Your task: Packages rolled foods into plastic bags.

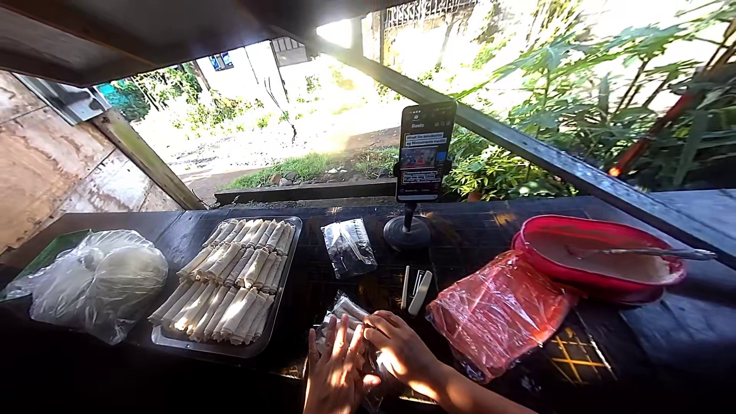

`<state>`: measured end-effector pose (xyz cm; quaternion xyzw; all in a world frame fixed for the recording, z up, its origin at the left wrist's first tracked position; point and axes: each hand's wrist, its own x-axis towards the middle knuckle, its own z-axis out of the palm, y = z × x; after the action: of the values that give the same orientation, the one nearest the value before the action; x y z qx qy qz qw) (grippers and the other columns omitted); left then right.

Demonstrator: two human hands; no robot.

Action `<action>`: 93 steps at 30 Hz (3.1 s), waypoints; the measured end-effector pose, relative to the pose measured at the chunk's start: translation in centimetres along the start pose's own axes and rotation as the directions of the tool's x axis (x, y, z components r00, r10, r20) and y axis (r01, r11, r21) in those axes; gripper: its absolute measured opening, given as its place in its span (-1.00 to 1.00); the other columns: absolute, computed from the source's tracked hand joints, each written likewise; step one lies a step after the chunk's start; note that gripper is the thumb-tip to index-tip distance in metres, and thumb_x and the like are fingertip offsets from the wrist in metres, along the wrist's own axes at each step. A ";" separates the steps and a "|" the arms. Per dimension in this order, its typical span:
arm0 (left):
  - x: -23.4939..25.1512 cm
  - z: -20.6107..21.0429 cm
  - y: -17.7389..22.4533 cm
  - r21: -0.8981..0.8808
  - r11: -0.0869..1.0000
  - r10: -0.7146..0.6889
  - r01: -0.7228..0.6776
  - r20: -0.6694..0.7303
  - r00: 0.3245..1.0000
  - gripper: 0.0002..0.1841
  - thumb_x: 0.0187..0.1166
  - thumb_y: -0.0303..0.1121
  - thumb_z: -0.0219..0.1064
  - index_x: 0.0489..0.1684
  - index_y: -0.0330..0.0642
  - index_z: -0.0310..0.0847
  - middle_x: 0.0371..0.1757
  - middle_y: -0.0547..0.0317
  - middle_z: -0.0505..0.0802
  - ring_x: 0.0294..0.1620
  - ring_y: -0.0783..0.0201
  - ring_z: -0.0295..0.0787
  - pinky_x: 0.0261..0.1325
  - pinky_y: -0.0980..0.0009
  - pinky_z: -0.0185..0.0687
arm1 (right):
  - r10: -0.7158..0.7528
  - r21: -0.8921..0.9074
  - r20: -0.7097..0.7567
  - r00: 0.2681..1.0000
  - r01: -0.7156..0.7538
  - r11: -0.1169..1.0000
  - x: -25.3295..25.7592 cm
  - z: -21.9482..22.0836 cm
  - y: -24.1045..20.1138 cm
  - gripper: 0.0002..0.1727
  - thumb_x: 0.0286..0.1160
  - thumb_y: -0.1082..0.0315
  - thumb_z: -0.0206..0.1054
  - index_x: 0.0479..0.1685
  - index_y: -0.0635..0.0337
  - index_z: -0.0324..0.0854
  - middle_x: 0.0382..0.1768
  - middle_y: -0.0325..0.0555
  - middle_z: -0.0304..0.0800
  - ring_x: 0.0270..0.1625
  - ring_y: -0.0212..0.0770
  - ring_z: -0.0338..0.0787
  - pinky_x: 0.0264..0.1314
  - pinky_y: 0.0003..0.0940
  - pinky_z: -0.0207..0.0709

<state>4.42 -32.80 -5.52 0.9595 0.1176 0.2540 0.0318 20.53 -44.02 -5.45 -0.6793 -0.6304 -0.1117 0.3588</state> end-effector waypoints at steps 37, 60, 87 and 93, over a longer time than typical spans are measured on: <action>3.3 1.6 0.7 0.005 1.000 -0.001 0.000 0.102 0.995 0.05 0.57 0.52 -0.45 0.57 -0.16 0.59 0.61 -0.10 0.65 0.68 -0.10 0.49 0.72 -0.26 0.11 | 0.122 -0.146 0.002 0.993 -0.120 0.982 -1.2 -1.7 0.9 -0.91 0.17 0.42 0.28 -0.45 0.15 0.70 -0.39 -0.11 0.81 -0.27 -0.04 0.83 -0.23 -0.18 0.70; -3.1 -2.0 6.9 -0.137 0.906 -0.421 0.401 -0.188 0.887 -0.49 0.22 0.04 0.54 -0.25 -0.32 0.76 -0.20 -0.13 0.86 -0.26 -0.02 0.85 -0.24 0.14 0.75 | -0.034 0.054 0.185 0.982 0.025 0.998 0.7 -2.1 0.1 -0.52 -0.12 0.44 0.69 -0.04 0.33 0.77 0.27 0.27 0.78 0.37 0.34 0.74 0.33 0.21 0.62; -2.2 -0.7 8.6 -0.073 0.925 -0.379 0.373 -0.225 0.897 -0.94 0.18 -0.56 0.39 -0.45 -0.36 0.72 -0.44 -0.09 0.84 -0.46 0.06 0.87 -0.35 0.32 0.79 | 0.146 -0.080 0.185 0.972 -0.134 0.988 2.2 0.1 -3.4 -0.59 0.07 0.31 0.62 0.00 0.23 0.84 0.27 0.12 0.83 0.42 0.22 0.73 0.25 0.21 0.58; -2.8 -0.5 8.5 -0.174 0.911 -0.406 0.373 -0.232 0.884 -0.86 0.16 -0.59 0.33 -0.37 -0.43 0.71 -0.39 -0.11 0.80 -0.44 0.14 0.81 -0.30 0.43 0.75 | 0.061 -0.038 0.183 0.981 -0.055 0.998 0.9 -1.3 -2.1 -0.65 0.24 0.33 0.54 0.05 0.23 0.81 0.27 0.17 0.82 0.40 0.21 0.76 0.34 0.14 0.62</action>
<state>3.62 -41.68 -5.42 0.8699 0.2954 0.3743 0.1258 19.07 -44.22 -3.25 -0.7105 -0.6390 -0.0483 0.2909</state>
